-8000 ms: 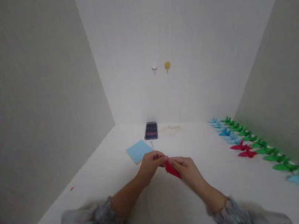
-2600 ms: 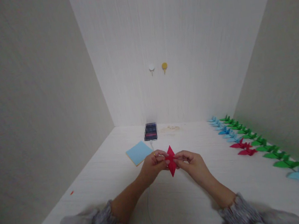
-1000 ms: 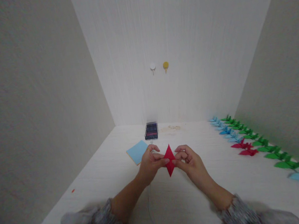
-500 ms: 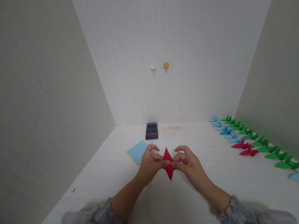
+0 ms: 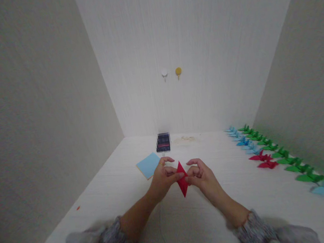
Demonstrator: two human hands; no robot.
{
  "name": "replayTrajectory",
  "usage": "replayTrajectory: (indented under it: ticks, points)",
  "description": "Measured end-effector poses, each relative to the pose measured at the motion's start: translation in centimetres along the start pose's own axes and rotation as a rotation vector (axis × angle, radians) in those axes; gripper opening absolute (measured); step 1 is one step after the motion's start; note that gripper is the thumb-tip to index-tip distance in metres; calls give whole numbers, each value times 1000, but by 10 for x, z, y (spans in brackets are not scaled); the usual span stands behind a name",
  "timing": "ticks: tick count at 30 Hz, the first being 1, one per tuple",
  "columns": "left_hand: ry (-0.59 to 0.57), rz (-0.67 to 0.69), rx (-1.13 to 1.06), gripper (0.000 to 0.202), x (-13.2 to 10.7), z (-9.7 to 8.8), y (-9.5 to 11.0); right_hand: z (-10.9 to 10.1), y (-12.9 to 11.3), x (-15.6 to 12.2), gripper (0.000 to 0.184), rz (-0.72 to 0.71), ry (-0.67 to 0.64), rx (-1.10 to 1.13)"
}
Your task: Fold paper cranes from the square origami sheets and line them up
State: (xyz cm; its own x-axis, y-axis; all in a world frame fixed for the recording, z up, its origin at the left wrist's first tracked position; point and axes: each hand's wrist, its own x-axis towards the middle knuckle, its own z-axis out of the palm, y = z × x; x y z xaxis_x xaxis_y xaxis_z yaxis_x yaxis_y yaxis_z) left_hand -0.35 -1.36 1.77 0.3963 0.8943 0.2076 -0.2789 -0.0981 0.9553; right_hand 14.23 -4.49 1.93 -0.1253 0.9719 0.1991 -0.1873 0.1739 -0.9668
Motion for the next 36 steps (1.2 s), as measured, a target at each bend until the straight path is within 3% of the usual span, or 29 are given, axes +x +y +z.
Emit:
replayTrajectory:
  ticks: [10,15,36]
  points:
    - [0,23,73,40,3,-3,-6,2,-2,1,17,29,-10,-150]
    - [24,-3,142,24,4,-2,-7,1,4,2,13,28,-9,-189]
    - [81,62,333,32,0,2,3,6,3,0,8,31,-69,-237]
